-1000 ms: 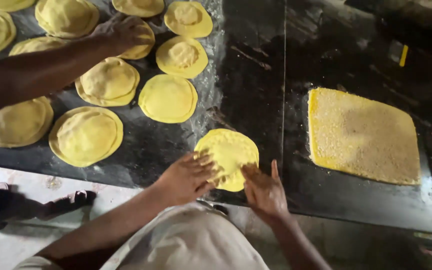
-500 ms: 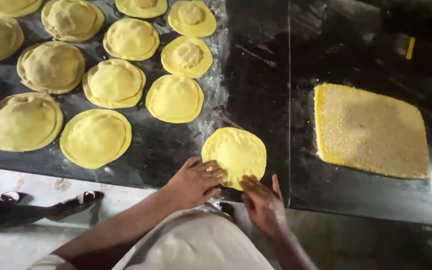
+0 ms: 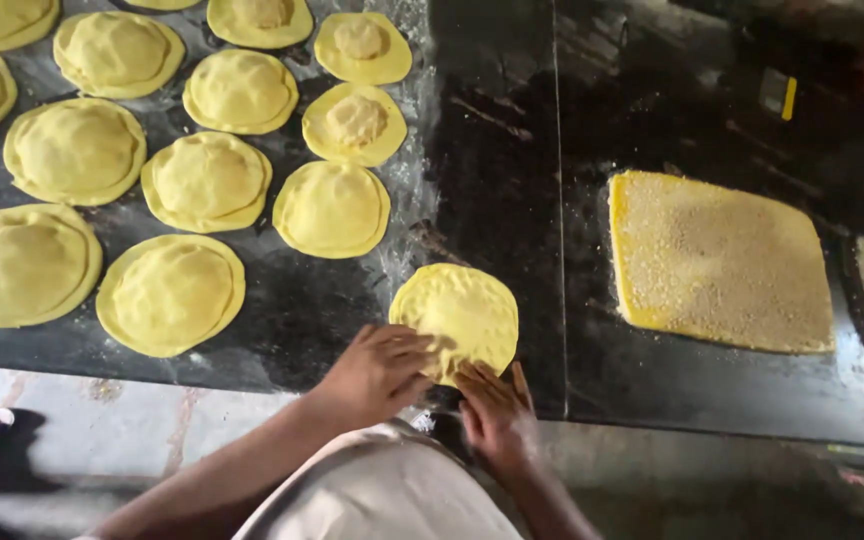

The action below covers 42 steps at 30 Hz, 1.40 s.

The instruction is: The recorder and coworkers prepare filled dough discs by adding filling and crimping the edges for baking.

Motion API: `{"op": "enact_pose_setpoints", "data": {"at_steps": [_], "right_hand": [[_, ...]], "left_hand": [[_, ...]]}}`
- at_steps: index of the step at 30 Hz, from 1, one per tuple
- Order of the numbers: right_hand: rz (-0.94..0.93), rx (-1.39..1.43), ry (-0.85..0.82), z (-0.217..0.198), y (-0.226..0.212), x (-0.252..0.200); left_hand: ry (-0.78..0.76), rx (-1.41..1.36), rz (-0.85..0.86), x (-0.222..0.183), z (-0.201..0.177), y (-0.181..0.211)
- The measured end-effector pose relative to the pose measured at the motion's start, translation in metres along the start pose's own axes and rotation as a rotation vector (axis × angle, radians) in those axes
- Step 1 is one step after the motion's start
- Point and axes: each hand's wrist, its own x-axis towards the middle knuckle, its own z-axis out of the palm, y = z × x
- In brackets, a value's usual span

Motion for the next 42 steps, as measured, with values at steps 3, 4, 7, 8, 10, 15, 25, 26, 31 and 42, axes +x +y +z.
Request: {"op": "enact_pose_setpoints", "data": {"at_steps": [3, 4, 7, 8, 10, 15, 25, 26, 31, 42], "right_hand": [[0.120, 0.121, -0.032, -0.015, 0.020, 0.030], [0.162, 0.130, -0.052, -0.023, 0.032, 0.042], [0.207, 0.214, 0.023, -0.023, 0.063, 0.089], [0.197, 0.219, 0.020, -0.022, 0.068, 0.102], [0.163, 0.187, -0.033, -0.019, 0.076, 0.133], [0.061, 0.095, -0.200, 0.001, 0.092, 0.164], [0.170, 0.123, -0.458, 0.014, 0.107, 0.184], [0.170, 0.119, -0.458, 0.013, 0.106, 0.182], [0.161, 0.277, -0.397, 0.015, 0.108, 0.184], [-0.210, -0.155, -0.111, -0.005, 0.087, 0.125]], "left_hand": [[0.163, -0.002, -0.065, -0.016, -0.013, -0.012], [0.243, 0.007, -0.091, -0.020, -0.016, -0.016], [0.299, 0.156, -0.230, -0.036, -0.028, -0.026], [0.303, 0.164, -0.237, -0.040, -0.026, -0.028], [0.339, 0.242, -0.325, -0.048, -0.023, -0.032], [0.339, 0.347, -0.377, -0.044, -0.023, -0.028], [0.310, 0.368, -0.416, -0.047, -0.021, -0.028], [0.314, 0.366, -0.415, -0.048, -0.021, -0.028], [0.348, 0.329, -0.402, -0.052, -0.019, -0.030], [0.368, 0.312, -0.374, -0.053, -0.020, -0.033]]}}
